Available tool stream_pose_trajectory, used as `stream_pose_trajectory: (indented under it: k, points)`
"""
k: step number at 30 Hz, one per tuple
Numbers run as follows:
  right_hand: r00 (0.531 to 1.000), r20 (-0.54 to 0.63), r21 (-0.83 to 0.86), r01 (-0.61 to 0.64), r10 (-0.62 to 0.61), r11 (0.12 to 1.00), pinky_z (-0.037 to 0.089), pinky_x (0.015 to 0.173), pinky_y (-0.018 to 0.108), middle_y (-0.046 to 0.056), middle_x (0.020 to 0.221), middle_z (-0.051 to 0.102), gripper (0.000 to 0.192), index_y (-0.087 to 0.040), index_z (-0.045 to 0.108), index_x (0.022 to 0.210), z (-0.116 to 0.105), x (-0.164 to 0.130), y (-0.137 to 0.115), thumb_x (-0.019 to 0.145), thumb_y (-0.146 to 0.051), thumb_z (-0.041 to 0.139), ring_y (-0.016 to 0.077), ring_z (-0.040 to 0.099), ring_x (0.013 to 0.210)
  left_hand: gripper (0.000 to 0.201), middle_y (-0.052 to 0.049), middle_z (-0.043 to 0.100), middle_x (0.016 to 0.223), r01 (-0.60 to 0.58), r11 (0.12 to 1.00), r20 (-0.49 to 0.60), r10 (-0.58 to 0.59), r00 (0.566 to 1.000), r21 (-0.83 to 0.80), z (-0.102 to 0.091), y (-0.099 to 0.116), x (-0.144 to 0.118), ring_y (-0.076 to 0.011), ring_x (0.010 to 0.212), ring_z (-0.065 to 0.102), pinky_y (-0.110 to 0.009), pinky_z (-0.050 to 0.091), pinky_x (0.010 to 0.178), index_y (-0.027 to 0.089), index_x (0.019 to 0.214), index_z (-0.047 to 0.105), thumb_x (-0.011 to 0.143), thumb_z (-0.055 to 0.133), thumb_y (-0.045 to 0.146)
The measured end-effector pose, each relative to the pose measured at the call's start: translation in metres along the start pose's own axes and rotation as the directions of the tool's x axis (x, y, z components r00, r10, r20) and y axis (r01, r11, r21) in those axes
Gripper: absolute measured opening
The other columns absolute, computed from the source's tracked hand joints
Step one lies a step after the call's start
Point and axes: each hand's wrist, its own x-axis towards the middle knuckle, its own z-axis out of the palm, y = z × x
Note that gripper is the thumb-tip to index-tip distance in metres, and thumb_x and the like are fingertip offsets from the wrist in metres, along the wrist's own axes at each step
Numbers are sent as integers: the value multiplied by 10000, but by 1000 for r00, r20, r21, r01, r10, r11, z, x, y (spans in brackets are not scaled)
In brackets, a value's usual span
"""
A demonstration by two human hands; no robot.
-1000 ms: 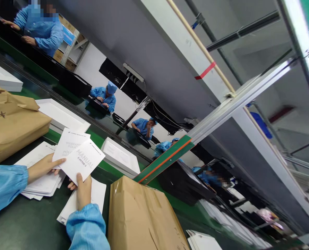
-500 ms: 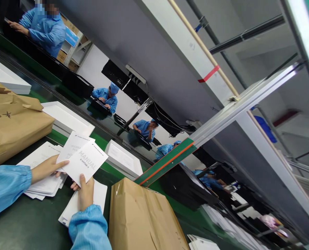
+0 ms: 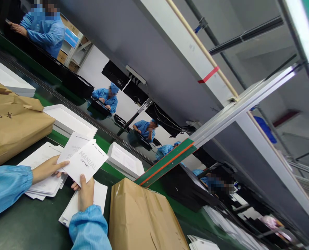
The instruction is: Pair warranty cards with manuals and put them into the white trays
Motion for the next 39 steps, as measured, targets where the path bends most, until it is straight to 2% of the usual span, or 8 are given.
stream_pose_trajectory:
  k: [5,13,22,39]
  points:
    - [1000,2,28,-22,21,999,311,380,185,10,563,545,297,-111,465,865,-1,1,-2,698,-347,533,79,466,421,453,20,501,523,-17,1000,-23,17,1000,-17,1,-3,1,-87,377,404,-196,266,384,115,874,444,647,401,504]
    - [999,28,18,-39,38,999,300,377,173,25,566,546,281,-90,528,770,-1,1,0,670,-351,560,72,462,429,395,13,510,577,-31,998,-1,31,1000,-49,-1,-5,3,-73,396,406,-196,297,402,116,893,418,685,401,451]
    - [1000,16,0,-10,10,1000,305,382,174,21,567,545,278,-101,531,751,-1,1,1,676,-369,547,70,458,417,449,2,522,582,-12,999,-18,11,1000,-47,0,-4,3,-90,399,426,-211,296,402,120,885,422,652,408,503]
    - [1000,-4,-14,-5,5,1000,313,380,174,22,563,544,269,-97,521,752,0,1,1,686,-358,540,71,465,416,381,0,522,554,-27,1000,2,27,1000,15,-1,-4,4,-86,391,415,-202,281,391,122,810,423,670,391,475]
